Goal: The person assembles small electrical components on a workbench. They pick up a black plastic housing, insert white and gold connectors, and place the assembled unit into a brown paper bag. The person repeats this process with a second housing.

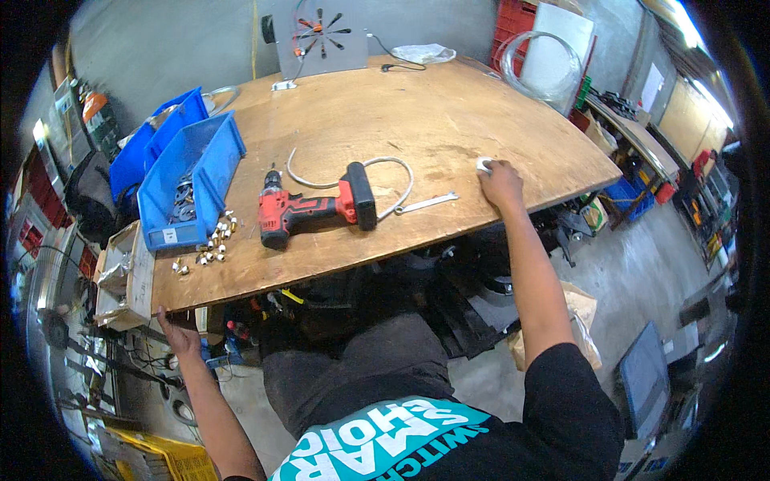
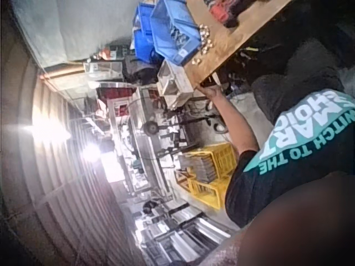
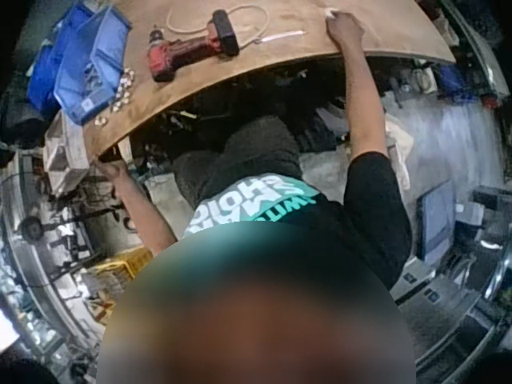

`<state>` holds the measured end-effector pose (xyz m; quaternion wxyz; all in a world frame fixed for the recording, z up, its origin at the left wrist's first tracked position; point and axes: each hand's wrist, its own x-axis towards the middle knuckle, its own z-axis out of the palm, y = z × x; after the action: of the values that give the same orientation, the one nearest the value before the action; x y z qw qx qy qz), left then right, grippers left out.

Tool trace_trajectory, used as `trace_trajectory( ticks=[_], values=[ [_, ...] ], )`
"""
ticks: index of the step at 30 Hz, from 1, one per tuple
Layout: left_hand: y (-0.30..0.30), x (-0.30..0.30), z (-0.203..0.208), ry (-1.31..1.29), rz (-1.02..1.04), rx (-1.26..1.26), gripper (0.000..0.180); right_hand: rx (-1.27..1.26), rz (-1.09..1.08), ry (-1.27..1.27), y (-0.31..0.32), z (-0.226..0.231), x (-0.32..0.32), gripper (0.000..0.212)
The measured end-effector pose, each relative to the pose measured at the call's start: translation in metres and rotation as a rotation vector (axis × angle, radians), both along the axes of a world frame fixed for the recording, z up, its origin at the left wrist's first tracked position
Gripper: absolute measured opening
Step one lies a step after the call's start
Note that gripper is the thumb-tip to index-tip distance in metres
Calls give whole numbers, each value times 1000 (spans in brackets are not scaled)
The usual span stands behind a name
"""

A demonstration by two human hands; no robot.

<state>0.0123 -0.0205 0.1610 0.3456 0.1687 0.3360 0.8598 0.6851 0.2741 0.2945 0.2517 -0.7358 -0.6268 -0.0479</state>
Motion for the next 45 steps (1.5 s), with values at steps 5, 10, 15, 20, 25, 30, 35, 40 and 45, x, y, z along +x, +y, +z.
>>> trace_trajectory(
  ticks=[5, 10, 15, 20, 25, 30, 35, 40, 45],
  values=[
    [-1, 6, -1, 24, 91, -89, 66, 111, 39, 10, 1, -10, 7, 42],
    [1, 6, -8, -27, 24, -55, 61, 211, 57, 50, -3, -14, 8, 42],
    [2, 6, -21, -76, 65, -36, 61, 239, 450, 614, -22, 12, -67, 26],
    [6, 6, -23, -83, 15, 21, 66, 265, 1080, 619, -77, 50, -231, 21],
    [7, 18, -10, 5, 149, 16, 71, 446, 1420, 74, -103, 92, -416, 33],
    [4, 26, -3, 31, 188, 41, 71, 303, 1202, -354, -98, 89, -523, 31],
    [4, 11, -18, -60, 113, -41, 61, 616, 1307, -142, -96, 80, -485, 39],
    [4, 8, -31, 6, 130, -50, 71, 31, 1286, -99, -82, 91, -347, 45],
    [16, 15, -27, -151, 223, -69, 74, -174, 1169, -107, -84, 71, -310, 52]
  ],
)
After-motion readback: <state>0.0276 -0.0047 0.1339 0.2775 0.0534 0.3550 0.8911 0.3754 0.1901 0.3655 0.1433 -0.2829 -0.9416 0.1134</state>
